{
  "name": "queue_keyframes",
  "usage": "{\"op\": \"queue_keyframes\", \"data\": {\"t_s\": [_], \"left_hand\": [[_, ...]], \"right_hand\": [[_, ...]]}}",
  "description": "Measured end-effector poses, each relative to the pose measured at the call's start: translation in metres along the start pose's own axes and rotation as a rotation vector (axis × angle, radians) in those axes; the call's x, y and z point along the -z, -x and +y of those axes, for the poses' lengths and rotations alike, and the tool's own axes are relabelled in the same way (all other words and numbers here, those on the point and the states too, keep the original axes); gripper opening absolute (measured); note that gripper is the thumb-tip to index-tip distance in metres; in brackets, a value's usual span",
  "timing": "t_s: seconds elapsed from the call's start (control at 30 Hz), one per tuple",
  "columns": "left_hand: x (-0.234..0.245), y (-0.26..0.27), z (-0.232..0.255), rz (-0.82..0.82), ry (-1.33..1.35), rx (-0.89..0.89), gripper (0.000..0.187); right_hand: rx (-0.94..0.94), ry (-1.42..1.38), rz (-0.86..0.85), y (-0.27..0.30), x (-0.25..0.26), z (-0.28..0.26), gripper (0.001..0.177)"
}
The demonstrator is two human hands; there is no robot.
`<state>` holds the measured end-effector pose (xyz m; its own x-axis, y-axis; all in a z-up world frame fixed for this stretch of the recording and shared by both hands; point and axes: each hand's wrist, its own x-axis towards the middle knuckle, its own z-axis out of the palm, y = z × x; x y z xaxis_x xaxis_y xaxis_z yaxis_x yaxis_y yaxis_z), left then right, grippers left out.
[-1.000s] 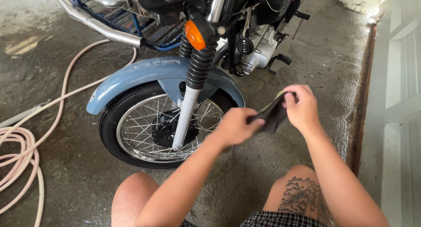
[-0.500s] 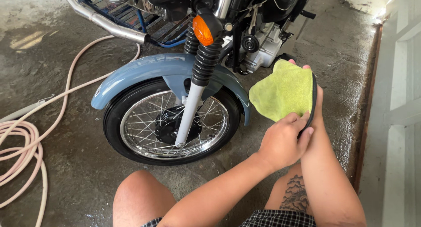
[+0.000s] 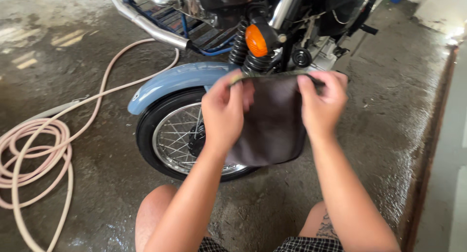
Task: The person wipes a motorcycle and its sidecar using a cloth.
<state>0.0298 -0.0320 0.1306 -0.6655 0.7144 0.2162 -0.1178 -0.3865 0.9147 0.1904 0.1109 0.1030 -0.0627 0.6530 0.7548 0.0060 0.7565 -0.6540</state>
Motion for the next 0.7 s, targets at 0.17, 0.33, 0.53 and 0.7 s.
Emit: {"op": "queue_keyframes", "data": {"t_s": [0.17,0.33,0.53,0.7], "left_hand": [[0.010,-0.062,-0.050,-0.188,-0.510,-0.594,0.067],[0.026,-0.052,-0.104,-0.203,-0.605,-0.571,0.068],[0.054,-0.023,-0.158,-0.164,-1.131,-0.614,0.068],[0.087,0.009,-0.193,-0.155,-1.579,-0.834,0.047]], "right_hand": [[-0.138,0.014,-0.013,0.002,-0.101,0.000,0.041],[-0.061,-0.040,-0.039,0.047,-0.125,0.012,0.049],[-0.341,0.116,-0.210,0.106,-0.124,0.025,0.038],[0.023,0.189,-0.195,0.157,-0.119,0.026,0.045]]}}
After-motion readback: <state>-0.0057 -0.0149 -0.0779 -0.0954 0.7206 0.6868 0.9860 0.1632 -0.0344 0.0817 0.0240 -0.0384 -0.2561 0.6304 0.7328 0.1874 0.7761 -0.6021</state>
